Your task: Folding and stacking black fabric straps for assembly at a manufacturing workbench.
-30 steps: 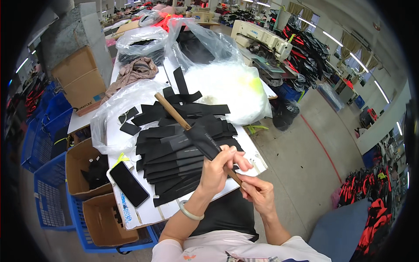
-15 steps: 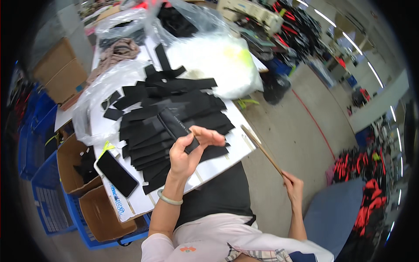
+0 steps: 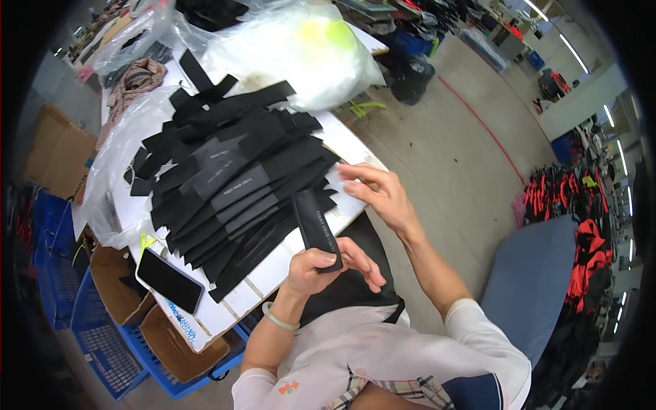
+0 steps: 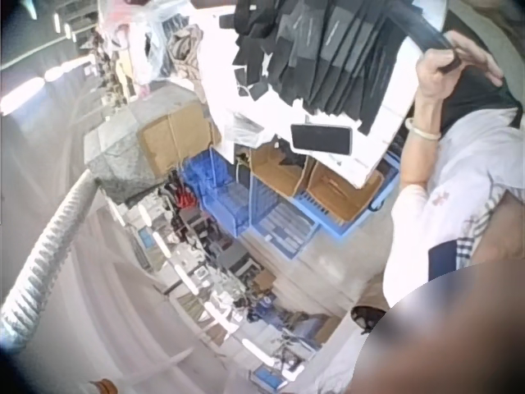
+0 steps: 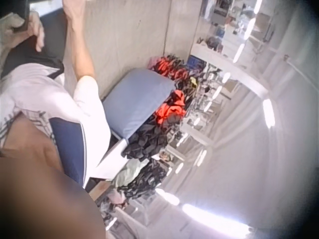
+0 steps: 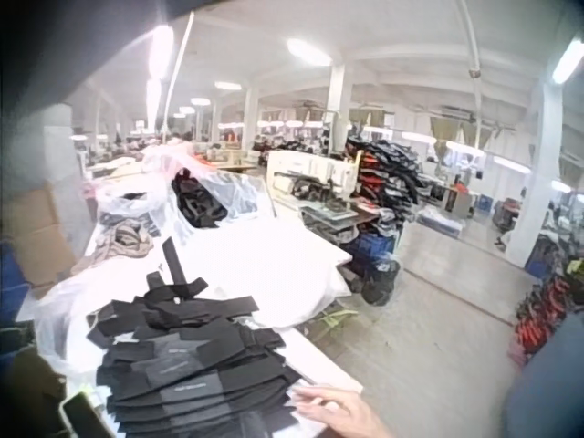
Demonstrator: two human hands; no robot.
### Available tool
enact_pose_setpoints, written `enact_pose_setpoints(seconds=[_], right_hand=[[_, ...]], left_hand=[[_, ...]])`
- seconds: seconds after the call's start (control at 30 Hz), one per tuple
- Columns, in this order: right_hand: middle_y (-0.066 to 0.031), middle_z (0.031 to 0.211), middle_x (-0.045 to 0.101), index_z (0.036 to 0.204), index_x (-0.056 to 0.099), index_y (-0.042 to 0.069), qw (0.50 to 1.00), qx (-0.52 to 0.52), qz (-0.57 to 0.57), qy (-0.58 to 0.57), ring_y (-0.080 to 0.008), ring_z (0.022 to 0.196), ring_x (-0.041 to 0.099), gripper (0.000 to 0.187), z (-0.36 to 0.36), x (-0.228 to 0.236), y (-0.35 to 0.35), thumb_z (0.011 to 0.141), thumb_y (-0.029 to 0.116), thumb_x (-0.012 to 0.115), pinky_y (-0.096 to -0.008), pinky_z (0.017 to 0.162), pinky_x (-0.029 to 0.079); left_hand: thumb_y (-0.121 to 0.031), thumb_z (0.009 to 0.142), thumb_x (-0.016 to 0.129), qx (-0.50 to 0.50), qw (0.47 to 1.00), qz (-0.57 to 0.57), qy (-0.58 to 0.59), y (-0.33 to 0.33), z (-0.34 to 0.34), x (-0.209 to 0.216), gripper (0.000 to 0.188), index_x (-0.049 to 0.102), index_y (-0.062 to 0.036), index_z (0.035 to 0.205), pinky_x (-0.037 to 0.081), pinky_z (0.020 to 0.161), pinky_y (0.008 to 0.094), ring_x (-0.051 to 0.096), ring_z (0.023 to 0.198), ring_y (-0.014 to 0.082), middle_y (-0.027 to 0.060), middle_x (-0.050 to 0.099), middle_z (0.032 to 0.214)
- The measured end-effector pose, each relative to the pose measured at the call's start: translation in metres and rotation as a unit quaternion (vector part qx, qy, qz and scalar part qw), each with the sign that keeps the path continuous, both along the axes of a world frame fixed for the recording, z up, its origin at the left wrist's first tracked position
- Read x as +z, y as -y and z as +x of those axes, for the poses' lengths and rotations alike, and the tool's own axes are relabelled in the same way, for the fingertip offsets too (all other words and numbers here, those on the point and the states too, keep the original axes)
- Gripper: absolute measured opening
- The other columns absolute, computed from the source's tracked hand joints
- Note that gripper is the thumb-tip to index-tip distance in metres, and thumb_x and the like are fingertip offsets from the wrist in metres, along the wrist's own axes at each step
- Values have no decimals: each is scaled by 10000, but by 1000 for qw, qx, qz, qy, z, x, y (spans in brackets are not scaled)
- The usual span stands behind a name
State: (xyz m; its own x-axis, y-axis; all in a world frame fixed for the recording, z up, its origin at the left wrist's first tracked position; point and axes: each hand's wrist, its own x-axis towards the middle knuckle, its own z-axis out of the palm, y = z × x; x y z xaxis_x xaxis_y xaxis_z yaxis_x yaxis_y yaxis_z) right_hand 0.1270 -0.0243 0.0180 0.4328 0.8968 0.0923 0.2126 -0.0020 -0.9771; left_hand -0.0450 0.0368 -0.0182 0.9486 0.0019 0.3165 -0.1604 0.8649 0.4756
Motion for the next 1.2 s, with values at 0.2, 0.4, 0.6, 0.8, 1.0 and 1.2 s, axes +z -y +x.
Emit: enact_pose_setpoints(seconds=[0.2, 0.4, 0.6, 0.8, 1.0, 1.2], right_hand=[[-41, 818, 638, 878, 656, -30, 975, 95, -62, -193, -62, 710, 571, 136, -26, 31, -28, 784, 63, 690, -197, 642, 445], [20, 667, 496, 721, 579, 18, 994, 16, -5, -106, -38, 595, 458, 155, -46, 39, -44, 720, -20, 730, -192, 545, 386], [30, 646, 456, 671, 534, 39, 971, 120, -6, -208, -36, 563, 430, 217, -61, 38, -82, 708, -45, 731, -185, 521, 366], [-59, 712, 637, 884, 649, -6, 981, 152, 23, 120, -144, 661, 598, 260, -48, 62, -190, 822, 246, 655, -279, 639, 477], [-145, 814, 630, 839, 688, 65, 921, 45, -46, 384, -333, 795, 620, 193, -30, 17, -302, 733, 227, 684, -401, 733, 498], [-53, 594, 549, 808, 544, -5, 988, 154, -1, -22, -140, 461, 554, 154, -38, 106, -168, 840, 121, 626, -248, 450, 453]], left_hand=[[-282, 862, 547, 116, 982, 76, -125, -1, -5, 10, 415, 545, 59, 1097, 495, 826, 348, 645, 874, 268, 211, 636, 1020], [-124, 957, 453, 247, 909, 186, -278, 0, -18, 26, 234, 542, 75, 1040, 524, 791, 304, 664, 830, 206, 157, 662, 879], [-112, 961, 418, 289, 923, 133, -218, -27, -36, 38, 281, 491, 121, 1100, 542, 774, 354, 674, 796, 297, 227, 649, 898], [-159, 969, 406, 281, 933, 36, -221, -49, -51, 33, 345, 480, 130, 1142, 539, 772, 392, 676, 754, 331, 256, 646, 863], [-149, 953, 435, 346, 913, -13, -214, -51, -44, 34, 342, 522, 130, 1132, 462, 928, 423, 599, 1032, 375, 287, 546, 1178], [-148, 945, 470, 416, 899, -131, -44, -96, -38, 50, 318, 560, 94, 1132, 303, 1062, 445, 364, 1299, 345, 215, 319, 1429]])
